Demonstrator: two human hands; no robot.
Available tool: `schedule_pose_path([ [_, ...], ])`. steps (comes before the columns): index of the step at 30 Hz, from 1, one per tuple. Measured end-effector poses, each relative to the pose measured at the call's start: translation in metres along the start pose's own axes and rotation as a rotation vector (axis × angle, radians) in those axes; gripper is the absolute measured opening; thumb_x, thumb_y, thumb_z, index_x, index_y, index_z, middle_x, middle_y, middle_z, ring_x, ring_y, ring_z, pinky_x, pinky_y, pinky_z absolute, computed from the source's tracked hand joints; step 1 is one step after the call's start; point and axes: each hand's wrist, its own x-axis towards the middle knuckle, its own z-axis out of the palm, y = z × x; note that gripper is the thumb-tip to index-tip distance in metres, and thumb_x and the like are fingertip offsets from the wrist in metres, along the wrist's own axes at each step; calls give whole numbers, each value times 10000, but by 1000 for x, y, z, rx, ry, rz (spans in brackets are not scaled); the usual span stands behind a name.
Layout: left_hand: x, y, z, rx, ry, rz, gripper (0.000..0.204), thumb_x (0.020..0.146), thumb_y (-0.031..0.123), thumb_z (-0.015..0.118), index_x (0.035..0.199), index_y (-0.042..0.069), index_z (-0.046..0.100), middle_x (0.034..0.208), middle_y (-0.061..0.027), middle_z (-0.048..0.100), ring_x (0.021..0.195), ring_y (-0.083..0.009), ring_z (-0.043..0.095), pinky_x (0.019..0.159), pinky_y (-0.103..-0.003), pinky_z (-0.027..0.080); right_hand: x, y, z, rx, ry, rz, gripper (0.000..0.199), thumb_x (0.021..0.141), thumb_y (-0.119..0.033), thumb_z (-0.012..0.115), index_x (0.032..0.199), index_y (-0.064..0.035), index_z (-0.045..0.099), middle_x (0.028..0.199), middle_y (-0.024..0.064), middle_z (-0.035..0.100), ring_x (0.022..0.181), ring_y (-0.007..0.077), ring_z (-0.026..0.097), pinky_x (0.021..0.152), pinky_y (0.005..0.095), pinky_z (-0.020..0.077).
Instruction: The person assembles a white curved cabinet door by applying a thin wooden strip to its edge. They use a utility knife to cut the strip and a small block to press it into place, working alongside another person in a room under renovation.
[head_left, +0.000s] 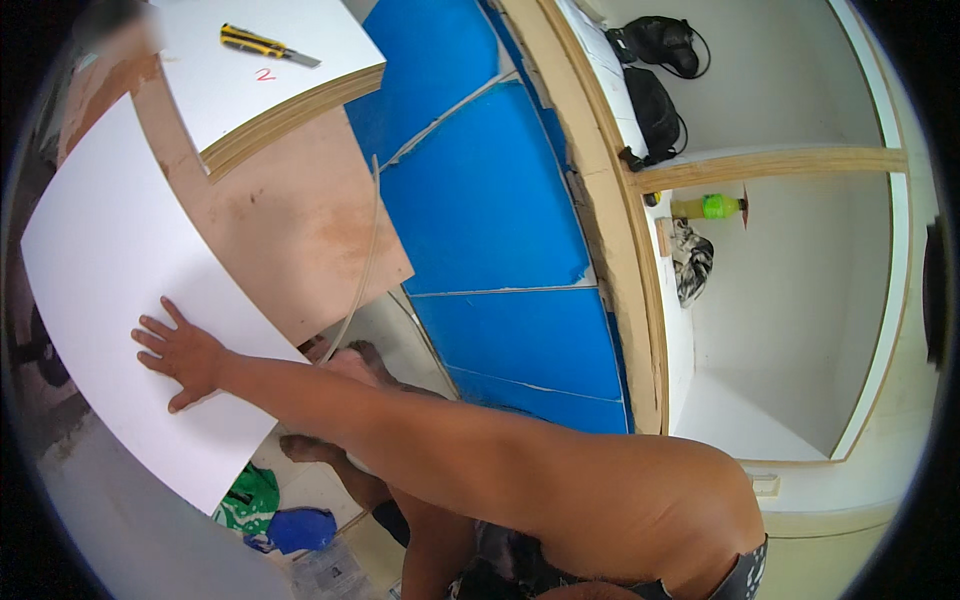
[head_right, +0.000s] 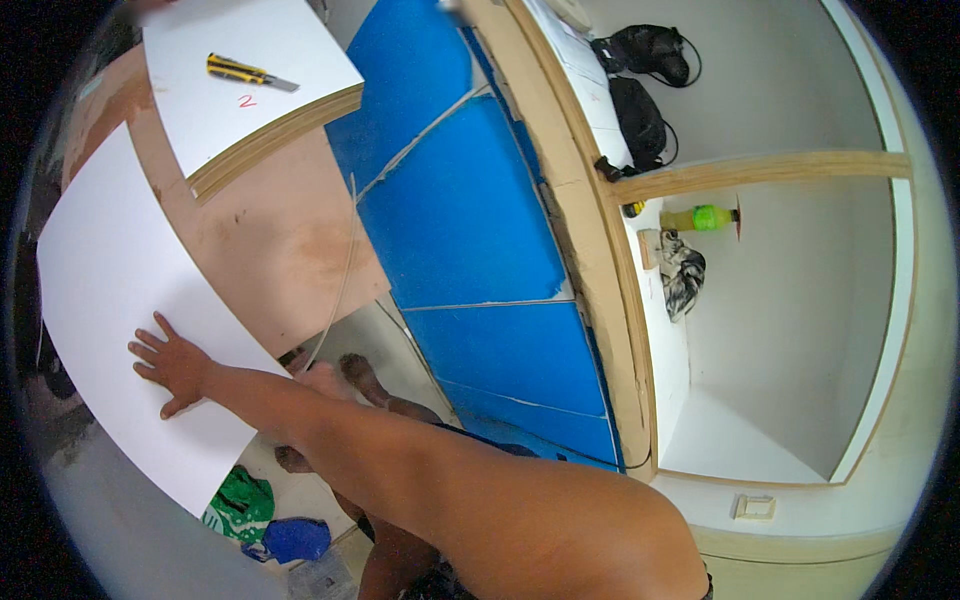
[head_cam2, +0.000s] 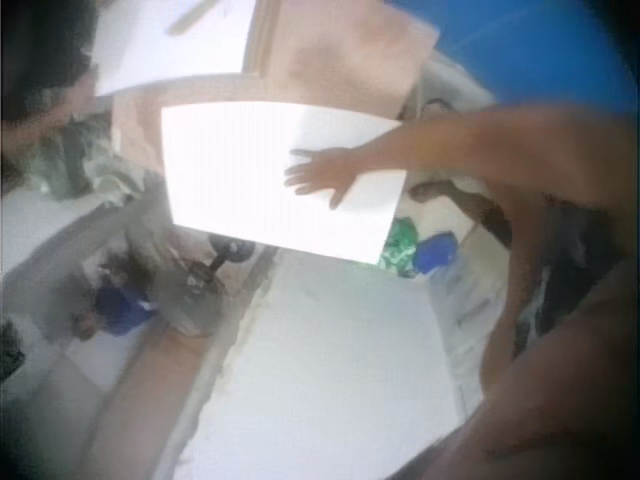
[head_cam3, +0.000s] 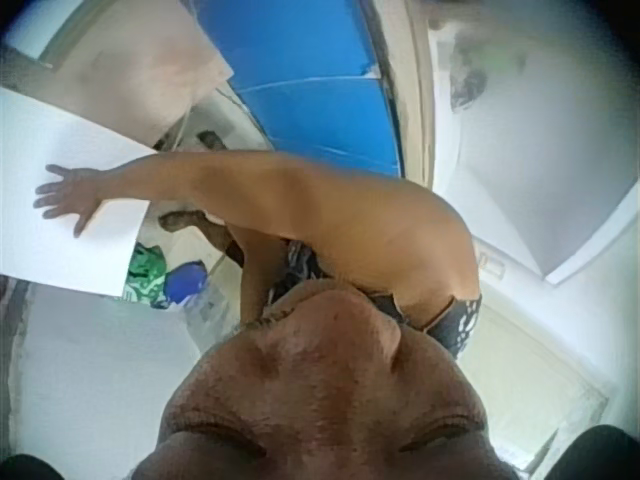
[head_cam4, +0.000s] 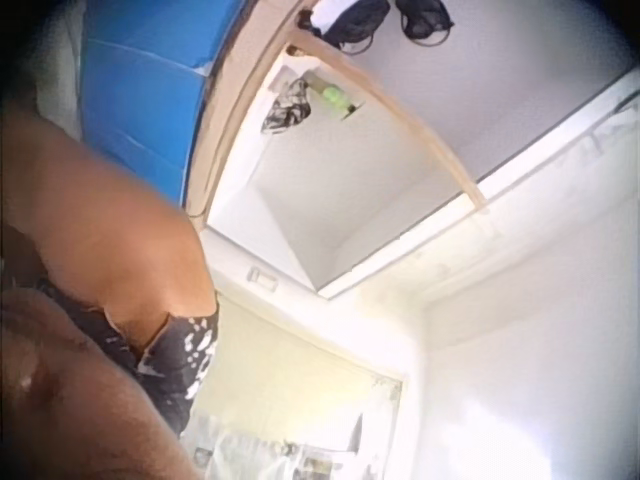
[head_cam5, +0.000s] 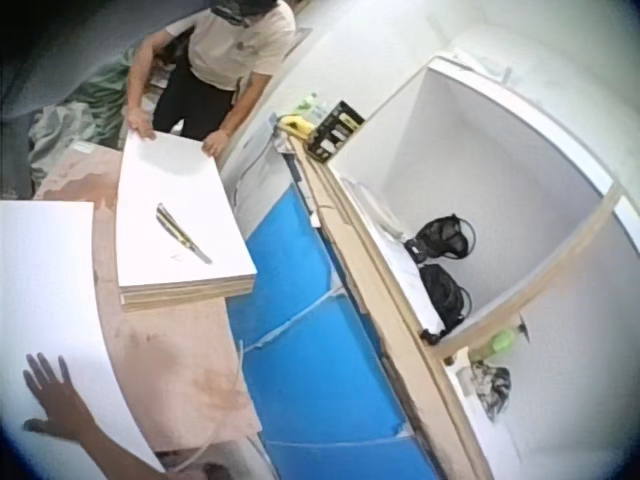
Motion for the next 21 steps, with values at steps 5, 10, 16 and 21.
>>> schedule_pose_path([
  [5, 84, 20, -16, -37, -21, 48, 1087, 740, 877, 317, 1433, 40, 321, 1468, -160, 351, 1317, -342, 329, 1085, -481, 298, 1, -2, -3, -33, 37, -66, 834, 729, -689, 567, 1302, -86, 523, 1498, 141, 307, 1428, 323, 171, 1112, 649, -24],
  [10, 161, 163, -45, -38, 0, -72, 1119, 738, 861, 378, 1478, 42, 190, 1524, -168, 242, 1364, -345, 262, 1111, -487, 263, -36, 24, -27, 340, -27, 28, 673, 744, -598, 626, 1167, -75, 605, 1295, 147, 516, 1285, 311, 401, 1095, 590, 186],
  [16, 179, 303, -125, 859, -6, 64, 925, 894, 659, 421, 1484, 1, 146, 1506, -228, 248, 1346, -332, 350, 1092, -455, 289, -262, 36, -199, 14, 337, 217, 329, 854, -355, 624, 1055, -98, 660, 1068, 128, 642, 1013, 324, 584, 903, 441, 443],
  [21, 132, 254, -212, 1756, -567, 597, 158, 813, 97, 524, 747, 33, 652, 619, -13, 532, 578, -153, 513, 504, -318, 408, -451, 34, -477, -338, 756, 1133, 464, 732, -223, 751, 1087, 17, 574, 1022, 167, 591, 958, 331, 563, 856, 420, 441],
])
